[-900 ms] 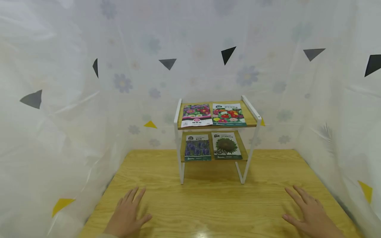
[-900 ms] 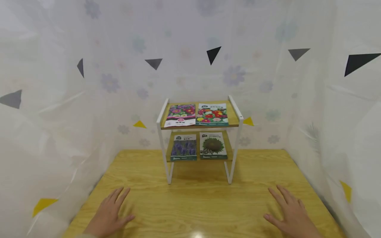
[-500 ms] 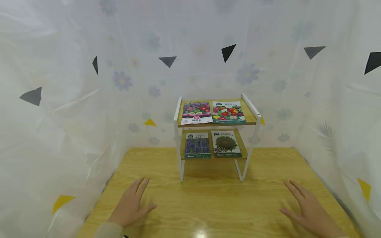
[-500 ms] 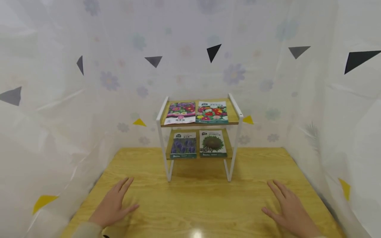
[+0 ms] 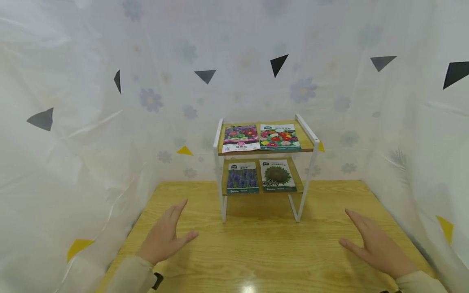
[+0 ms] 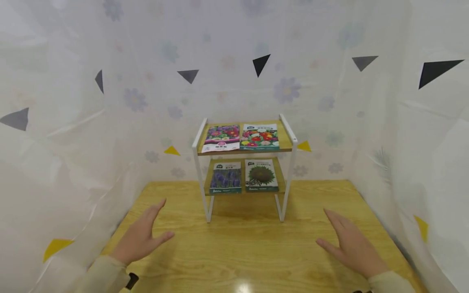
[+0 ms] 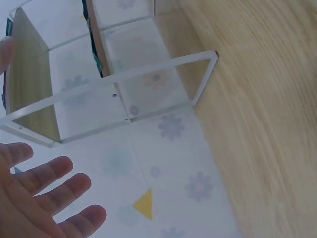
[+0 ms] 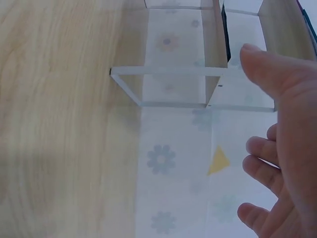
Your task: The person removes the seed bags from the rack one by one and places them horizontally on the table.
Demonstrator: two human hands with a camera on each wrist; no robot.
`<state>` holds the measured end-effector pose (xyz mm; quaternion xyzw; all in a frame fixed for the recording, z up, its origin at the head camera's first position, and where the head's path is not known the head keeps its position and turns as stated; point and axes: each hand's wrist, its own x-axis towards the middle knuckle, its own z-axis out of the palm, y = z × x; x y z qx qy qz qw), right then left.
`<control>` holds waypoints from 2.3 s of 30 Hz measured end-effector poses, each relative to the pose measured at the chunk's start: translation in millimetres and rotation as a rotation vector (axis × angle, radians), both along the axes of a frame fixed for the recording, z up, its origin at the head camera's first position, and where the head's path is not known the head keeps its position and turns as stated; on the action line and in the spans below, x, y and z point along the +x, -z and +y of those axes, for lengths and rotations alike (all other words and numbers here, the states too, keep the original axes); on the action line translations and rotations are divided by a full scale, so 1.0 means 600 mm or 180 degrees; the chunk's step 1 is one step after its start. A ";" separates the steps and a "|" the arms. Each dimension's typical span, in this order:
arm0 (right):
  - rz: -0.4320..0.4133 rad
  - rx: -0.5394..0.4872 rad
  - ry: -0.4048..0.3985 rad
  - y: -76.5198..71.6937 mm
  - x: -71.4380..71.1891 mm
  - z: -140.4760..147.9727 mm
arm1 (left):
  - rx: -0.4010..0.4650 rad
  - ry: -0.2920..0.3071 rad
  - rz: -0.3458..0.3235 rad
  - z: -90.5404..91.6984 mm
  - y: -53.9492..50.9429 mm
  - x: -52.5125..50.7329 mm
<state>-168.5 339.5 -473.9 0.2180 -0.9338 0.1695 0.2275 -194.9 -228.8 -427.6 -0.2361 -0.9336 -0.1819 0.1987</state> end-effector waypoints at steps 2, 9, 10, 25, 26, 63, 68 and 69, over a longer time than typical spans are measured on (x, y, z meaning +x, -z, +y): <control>0.0026 0.0068 -0.0018 -0.008 -0.005 -0.003 | -0.0022 0.0030 0.0043 0.005 -0.015 -0.003; 0.0319 0.0336 -0.0163 -0.042 -0.009 -0.019 | -0.0168 -0.0029 0.0346 0.023 -0.070 -0.010; 0.0371 0.0368 -0.0192 -0.048 -0.009 -0.022 | -0.0173 -0.0035 0.0365 0.025 -0.079 -0.010; 0.0717 0.0768 -0.0548 -0.120 -0.029 -0.074 | -0.0039 0.0030 0.0471 0.075 -0.170 -0.021; 0.0739 0.0770 -0.0570 -0.124 -0.031 -0.080 | -0.0020 0.0033 0.0465 0.080 -0.173 -0.022; -0.0240 0.0211 0.0333 -0.379 -0.179 -0.373 | -0.0622 -0.0548 -0.0046 0.263 -0.276 -0.144; -0.0536 0.0183 0.0478 -0.388 -0.211 -0.391 | -0.1410 -0.0666 0.0193 0.284 -0.280 -0.160; -0.0568 0.0194 0.0506 -0.387 -0.216 -0.391 | -0.1498 -0.0692 0.0210 0.287 -0.280 -0.163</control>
